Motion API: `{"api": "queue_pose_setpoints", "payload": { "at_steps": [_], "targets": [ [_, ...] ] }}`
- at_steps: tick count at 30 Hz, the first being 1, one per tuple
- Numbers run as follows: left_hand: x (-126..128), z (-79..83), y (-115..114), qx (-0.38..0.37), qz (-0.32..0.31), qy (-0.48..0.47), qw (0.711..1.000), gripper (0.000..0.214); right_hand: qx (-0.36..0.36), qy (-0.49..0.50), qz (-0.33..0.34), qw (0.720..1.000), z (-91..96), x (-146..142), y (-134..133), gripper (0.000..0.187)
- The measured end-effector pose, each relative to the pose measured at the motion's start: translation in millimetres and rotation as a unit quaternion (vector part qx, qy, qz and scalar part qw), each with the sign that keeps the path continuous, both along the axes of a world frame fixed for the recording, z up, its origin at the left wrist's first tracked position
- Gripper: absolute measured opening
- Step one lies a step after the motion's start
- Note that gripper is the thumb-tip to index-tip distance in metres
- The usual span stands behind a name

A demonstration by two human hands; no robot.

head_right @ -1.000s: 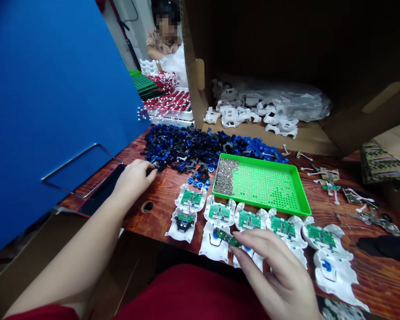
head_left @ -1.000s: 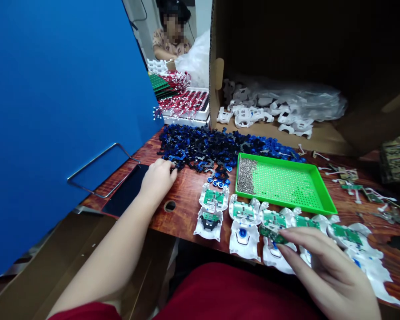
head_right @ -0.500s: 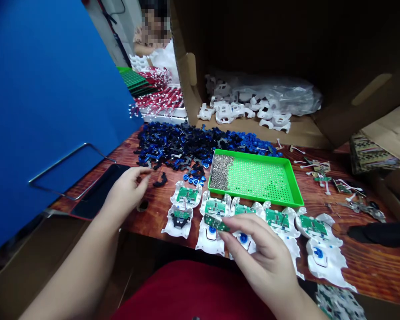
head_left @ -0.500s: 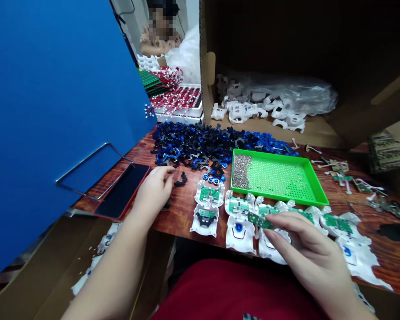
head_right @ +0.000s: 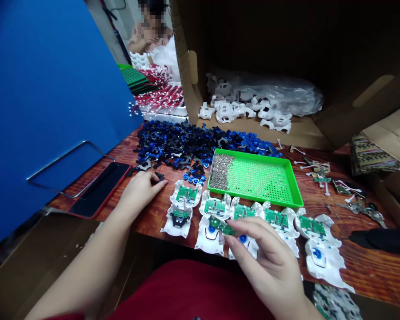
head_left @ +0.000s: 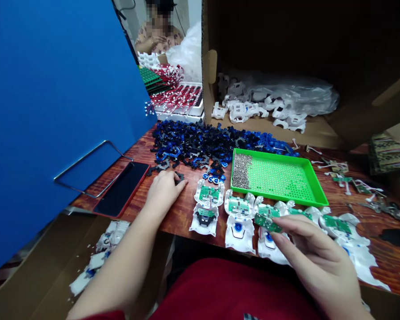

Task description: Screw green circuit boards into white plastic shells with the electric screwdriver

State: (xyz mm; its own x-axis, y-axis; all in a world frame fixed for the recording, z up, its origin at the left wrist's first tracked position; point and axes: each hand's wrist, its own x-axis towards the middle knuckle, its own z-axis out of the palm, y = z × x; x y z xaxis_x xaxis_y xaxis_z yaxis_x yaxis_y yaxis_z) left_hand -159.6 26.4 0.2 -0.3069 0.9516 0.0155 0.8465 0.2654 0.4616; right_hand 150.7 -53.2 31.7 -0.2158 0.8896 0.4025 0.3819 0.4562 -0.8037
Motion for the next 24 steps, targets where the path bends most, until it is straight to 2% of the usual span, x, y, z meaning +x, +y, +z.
{"api": "queue_pose_setpoints", "payload": {
  "at_steps": [4,9,10,13,15,17,19,21,23,24],
  "targets": [
    [3,4.4,-8,0.039,-0.016,-0.101,0.994,0.025,0.007,0.013,-0.014,1.0,2.7,2,-1,0.028],
    [19,33.9,-47,0.102,-0.062,-0.229,0.966,0.034,0.003,0.038,-0.038,0.999,3.6,5,-2,0.033],
    [26,40.8,-56,0.104,-0.078,-0.253,0.959,0.03,0.002,0.048,-0.042,0.998,3.9,4,-2,0.034],
    [54,57.9,-78,0.043,-0.22,-0.343,0.912,0.009,-0.005,0.081,-0.045,0.996,4.6,-1,-1,0.037],
    [75,64.4,-86,-0.019,-0.336,-0.335,0.88,0.012,-0.001,0.1,-0.044,0.994,4.7,-5,0,0.038],
    [94,66.9,-90,-0.075,-0.468,-0.306,0.826,0.014,0.005,0.114,-0.046,0.992,4.1,-9,1,0.037],
    [108,66.2,-92,-0.094,-0.561,-0.279,0.774,0.013,-0.002,0.121,-0.042,0.992,2.8,-12,0,0.036],
    [115,63.5,-92,-0.085,-0.598,-0.279,0.746,0.012,-0.033,0.116,-0.02,0.993,1.1,-14,-1,0.035],
    [117,60.2,-93,-0.079,-0.587,-0.304,0.746,0.01,-0.083,0.116,0.008,0.99,-0.1,-16,-4,0.032],
    [118,58.5,-94,-0.082,-0.564,-0.323,0.755,0.009,-0.113,0.128,0.018,0.985,-0.3,-17,-5,0.03]
  ]
}}
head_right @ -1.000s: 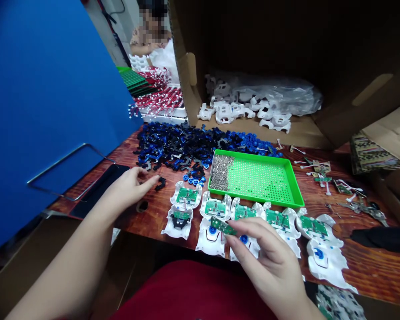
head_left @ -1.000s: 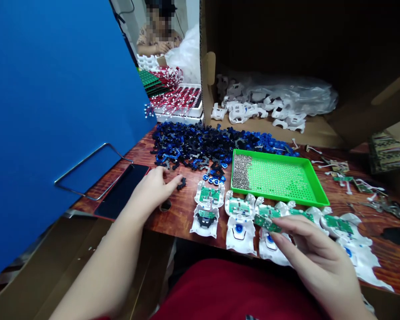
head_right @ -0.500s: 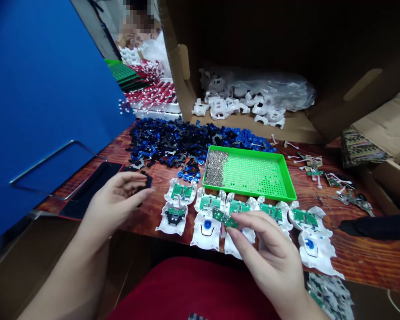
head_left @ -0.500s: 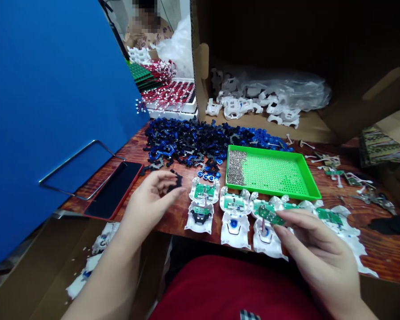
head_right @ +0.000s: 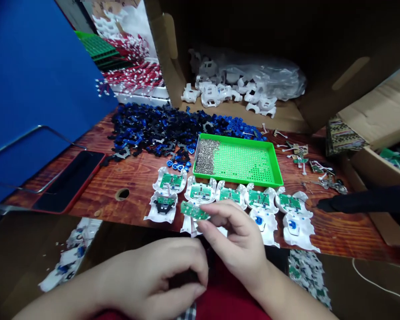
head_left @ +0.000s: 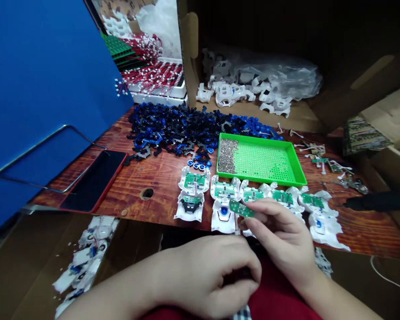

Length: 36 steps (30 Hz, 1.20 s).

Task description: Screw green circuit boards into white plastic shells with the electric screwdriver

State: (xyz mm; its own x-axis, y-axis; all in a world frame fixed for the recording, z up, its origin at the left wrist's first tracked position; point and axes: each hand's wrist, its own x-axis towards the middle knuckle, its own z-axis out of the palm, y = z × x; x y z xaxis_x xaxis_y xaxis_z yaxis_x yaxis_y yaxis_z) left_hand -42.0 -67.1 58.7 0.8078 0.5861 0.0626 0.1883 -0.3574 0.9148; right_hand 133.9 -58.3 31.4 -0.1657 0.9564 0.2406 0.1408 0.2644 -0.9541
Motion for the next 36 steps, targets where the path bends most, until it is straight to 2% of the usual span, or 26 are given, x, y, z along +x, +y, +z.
{"api": "queue_pose_setpoints", "payload": {
  "at_steps": [3,6,10,13,15,17,19,22,26,28,33,36],
  "targets": [
    [0,-4.4,-3,-0.095,0.104,-0.036,0.989,0.005,-0.07,0.066,-0.012,0.995,-0.1,-4,-1,0.025],
    [4,-8.3,-6,-0.226,0.179,-0.117,0.95,0.005,-0.069,0.106,-0.048,0.991,-1.9,-6,0,0.026],
    [9,-14.9,-2,-0.396,0.241,-0.234,0.855,0.018,0.002,0.072,-0.093,0.993,-6.7,-5,-1,0.029],
    [10,-20.4,4,-0.49,0.271,-0.263,0.785,0.031,0.075,0.011,-0.107,0.991,-6.5,-2,-3,0.035],
    [9,-22.5,6,-0.527,0.284,-0.26,0.757,0.032,0.125,-0.031,-0.083,0.988,-3.6,-1,-4,0.04],
    [9,-22.5,7,-0.548,0.291,-0.256,0.741,0.029,0.162,-0.06,-0.054,0.983,-0.2,-1,-4,0.044],
    [8,-20.9,7,-0.558,0.294,-0.252,0.734,0.025,0.182,-0.075,-0.048,0.979,2.1,-2,-3,0.045],
    [6,-19.6,6,-0.555,0.304,-0.253,0.732,0.024,0.207,-0.096,-0.076,0.971,2.3,0,-1,0.046],
    [5,-23.4,4,-0.517,0.313,-0.272,0.749,0.024,0.259,-0.151,-0.126,0.946,2.3,5,3,0.049],
    [4,-24.6,3,-0.492,0.31,-0.28,0.763,0.021,0.235,-0.164,-0.1,0.953,4.6,6,5,0.043],
    [5,-18.1,4,-0.443,0.33,-0.279,0.786,0.018,0.196,-0.167,0.022,0.966,13.6,6,7,0.033],
    [4,-14.4,3,-0.432,0.348,-0.238,0.797,0.018,0.171,-0.17,0.047,0.969,16.7,8,6,0.033]
  ]
}}
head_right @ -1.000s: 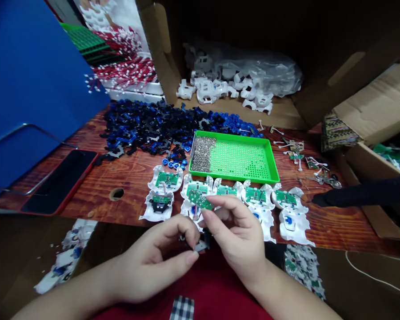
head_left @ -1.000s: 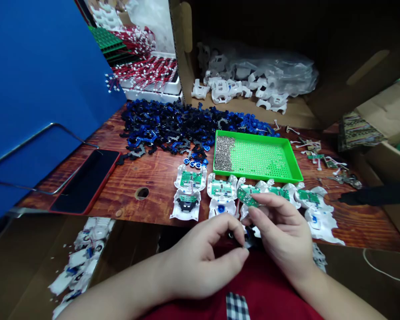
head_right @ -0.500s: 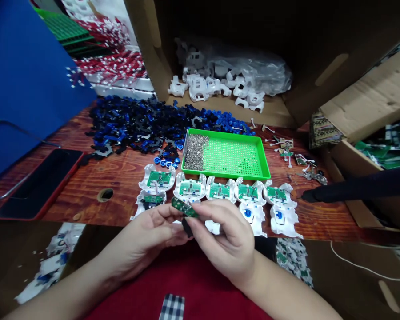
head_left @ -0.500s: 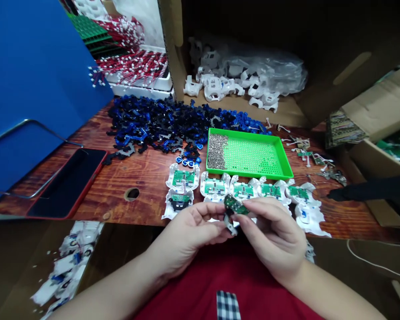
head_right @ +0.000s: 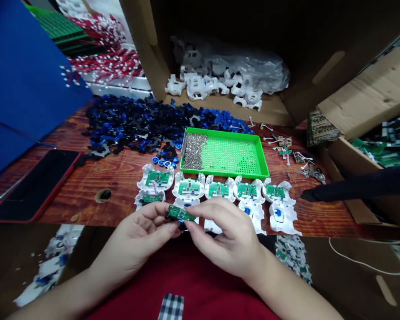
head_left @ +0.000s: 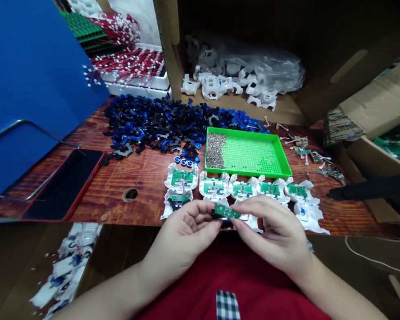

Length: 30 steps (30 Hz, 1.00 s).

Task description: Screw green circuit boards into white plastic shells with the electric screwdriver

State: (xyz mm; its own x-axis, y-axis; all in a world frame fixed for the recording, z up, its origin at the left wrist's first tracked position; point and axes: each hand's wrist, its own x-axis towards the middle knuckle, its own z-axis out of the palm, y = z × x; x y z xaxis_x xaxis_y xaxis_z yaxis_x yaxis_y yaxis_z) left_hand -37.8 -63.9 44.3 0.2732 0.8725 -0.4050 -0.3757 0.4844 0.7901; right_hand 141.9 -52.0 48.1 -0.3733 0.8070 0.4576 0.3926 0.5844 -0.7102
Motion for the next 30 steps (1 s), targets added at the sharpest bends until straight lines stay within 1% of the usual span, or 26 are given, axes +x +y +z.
{"api": "queue_pose_setpoints", "payload": {
  "at_steps": [6,9,11,14,16,20,26,30],
  "targets": [
    [-2,-3.2,-2,0.001,-0.003,0.039,0.999,0.019,-0.05,-0.016,0.007,0.999,0.9,5,-2,0.033],
    [-2,-3.8,-3,0.008,-0.001,0.039,0.999,0.018,-0.072,-0.021,0.011,0.997,1.9,6,-2,0.031],
    [-2,-3.6,-3,0.008,0.0,0.04,0.999,0.017,-0.101,-0.024,0.013,0.995,2.9,5,-2,0.026],
    [-3,-4.2,-2,-0.001,-0.006,0.031,1.0,0.015,-0.143,-0.026,0.003,0.989,3.0,3,-2,0.019],
    [-2,-5.5,0,-0.012,-0.007,0.017,1.0,0.015,-0.155,-0.026,-0.009,0.988,1.7,1,-3,0.019],
    [-1,-8.8,3,-0.032,0.002,0.009,0.999,0.017,-0.154,-0.019,-0.03,0.987,-3.8,-3,-5,0.023],
    [-2,-11.1,2,-0.021,-0.009,0.012,1.0,0.013,-0.152,0.002,-0.028,0.988,-12.1,-7,-10,0.032],
    [0,-11.4,0,-0.024,0.013,-0.013,1.0,0.01,-0.128,0.013,-0.033,0.991,-13.4,-9,-13,0.038]
  ]
}}
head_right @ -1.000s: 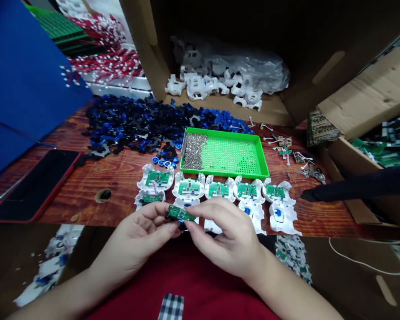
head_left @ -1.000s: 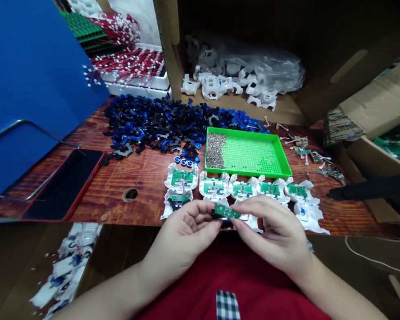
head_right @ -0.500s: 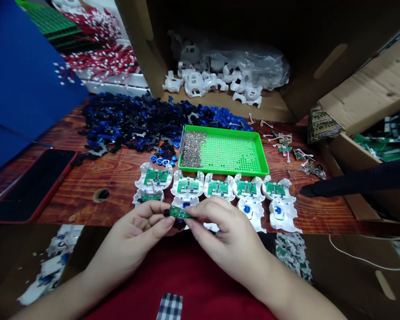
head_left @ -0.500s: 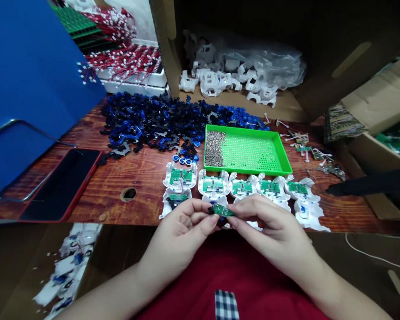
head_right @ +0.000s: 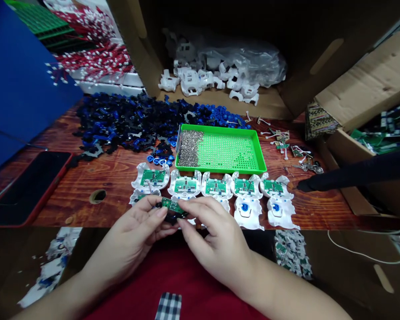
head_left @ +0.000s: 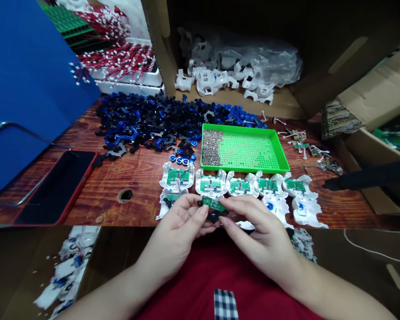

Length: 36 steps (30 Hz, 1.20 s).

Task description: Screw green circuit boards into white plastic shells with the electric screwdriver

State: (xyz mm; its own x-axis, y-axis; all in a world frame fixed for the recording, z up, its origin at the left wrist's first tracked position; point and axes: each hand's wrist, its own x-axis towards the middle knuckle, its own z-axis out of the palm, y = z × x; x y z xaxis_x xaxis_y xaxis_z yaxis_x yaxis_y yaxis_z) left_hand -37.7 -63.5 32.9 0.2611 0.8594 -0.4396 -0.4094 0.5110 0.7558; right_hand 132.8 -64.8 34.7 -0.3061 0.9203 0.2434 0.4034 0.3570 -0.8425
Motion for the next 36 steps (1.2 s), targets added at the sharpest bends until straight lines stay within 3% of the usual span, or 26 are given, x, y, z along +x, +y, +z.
{"api": "queue_pose_setpoints", "payload": {
  "at_steps": [10,13,17,19,22,24,25,26,27,29,30,31,33,36],
  "targets": [
    [3,5.5,-1,-0.031,0.041,-0.041,0.998,0.017,0.037,-0.008,-0.012,0.999,0.6,-8,-1,0.039],
    [5,4.9,1,-0.041,0.043,-0.039,0.997,0.015,0.055,-0.057,-0.02,0.997,2.4,-10,1,0.038],
    [6,2.3,4,0.002,0.038,-0.018,0.999,0.012,0.128,-0.161,-0.041,0.978,6.5,-9,3,0.034],
    [3,2.2,4,0.015,0.018,0.009,1.0,0.012,0.151,-0.205,-0.043,0.966,9.2,-7,5,0.032],
    [-8,4.6,3,0.029,-0.062,0.064,0.996,0.016,0.138,-0.22,-0.001,0.966,14.0,1,12,0.031],
    [-19,6.1,1,0.084,-0.112,0.158,0.978,0.022,0.145,-0.222,0.006,0.964,16.1,7,23,0.032],
    [-25,6.1,0,0.141,-0.124,0.234,0.954,0.026,0.164,-0.232,-0.003,0.959,16.3,9,30,0.033],
    [-30,5.4,-1,0.216,-0.126,0.322,0.913,0.029,0.189,-0.248,-0.014,0.95,15.7,11,38,0.034],
    [-34,3.9,-1,0.298,-0.121,0.414,0.852,0.033,0.213,-0.268,-0.022,0.939,14.3,13,46,0.034],
    [-37,-1.2,1,0.429,-0.107,0.558,0.703,0.044,0.24,-0.307,-0.011,0.921,9.3,13,61,0.035],
    [-37,-4.4,2,0.465,-0.105,0.601,0.641,0.052,0.243,-0.321,0.003,0.915,6.1,12,67,0.035],
    [-35,-7.8,4,0.483,-0.109,0.63,0.599,0.06,0.242,-0.332,0.019,0.911,2.8,10,71,0.036],
    [-31,-14.4,8,0.488,-0.126,0.66,0.557,0.073,0.234,-0.348,0.049,0.907,-2.9,7,75,0.035],
    [-26,-22.7,12,0.479,-0.141,0.673,0.546,0.086,0.214,-0.357,0.081,0.906,-7.2,4,72,0.034]
  ]
}}
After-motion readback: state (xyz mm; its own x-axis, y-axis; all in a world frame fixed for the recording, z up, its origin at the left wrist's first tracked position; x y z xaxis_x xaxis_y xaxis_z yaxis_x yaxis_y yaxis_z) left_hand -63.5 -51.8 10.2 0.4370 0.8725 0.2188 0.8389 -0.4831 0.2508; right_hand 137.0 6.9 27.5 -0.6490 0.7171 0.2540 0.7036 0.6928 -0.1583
